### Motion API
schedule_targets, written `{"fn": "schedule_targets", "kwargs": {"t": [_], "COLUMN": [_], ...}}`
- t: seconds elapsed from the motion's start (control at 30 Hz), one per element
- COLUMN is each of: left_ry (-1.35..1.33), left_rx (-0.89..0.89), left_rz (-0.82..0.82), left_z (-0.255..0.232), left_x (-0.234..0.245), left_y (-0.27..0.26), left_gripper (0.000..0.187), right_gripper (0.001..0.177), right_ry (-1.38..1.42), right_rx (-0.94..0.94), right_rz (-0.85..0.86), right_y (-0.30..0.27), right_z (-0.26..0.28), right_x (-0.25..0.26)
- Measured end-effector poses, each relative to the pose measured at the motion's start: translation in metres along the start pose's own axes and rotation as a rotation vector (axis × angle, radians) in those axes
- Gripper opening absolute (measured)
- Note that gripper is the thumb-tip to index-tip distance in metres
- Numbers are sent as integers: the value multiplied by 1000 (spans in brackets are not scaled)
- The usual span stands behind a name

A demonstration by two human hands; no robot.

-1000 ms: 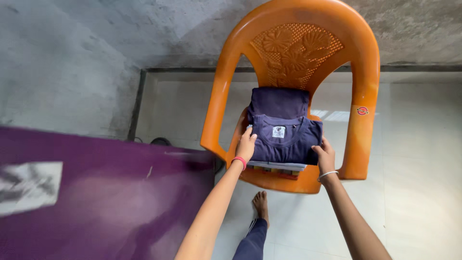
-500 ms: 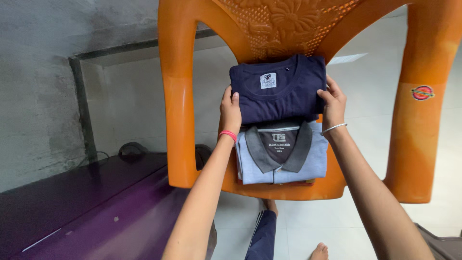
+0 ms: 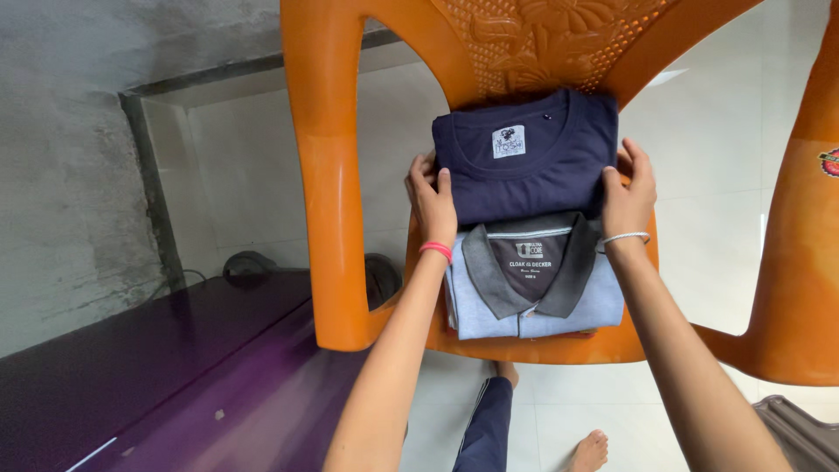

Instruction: The person moves folded clothes one by one from a stack on a bed to another stack on an orange chair and then adjusts the bedsheet.

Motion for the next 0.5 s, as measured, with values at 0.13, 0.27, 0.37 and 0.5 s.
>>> {"fn": "schedule_targets", "kwargs": {"t": [0.13,0.27,0.37,0.5], "left_ry": [510,709,784,758], "left_rx": [-602,-774,-771,-790], "left_rz": [-122,113,135,153], "left_z": [-64,-88,-76,-59], "left_x": [16,-23,-35,-40], "left_y": [-34,-44,-42,-36], "left_gripper": [58,65,64,65], "right_gripper": [58,70,73,74], "right_ry": [-568,-755,-789,-781], "right_rx": [488,523,470,451], "right_rz": [20,174,187,171], "right_y": [-28,-32,-33,-36], "right_z": [45,42,28,17], "right_x": [-24,-66,-79,-80]}}
Point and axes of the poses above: each hand's wrist, its own y-axis towards the middle knuckle, its own x-axis out of the back of the hand, z = x × y, the point moved 4 cm from there along y, towards the middle knuckle, and after that the axes turned 7 degrees about y, right-handed, at the moved point
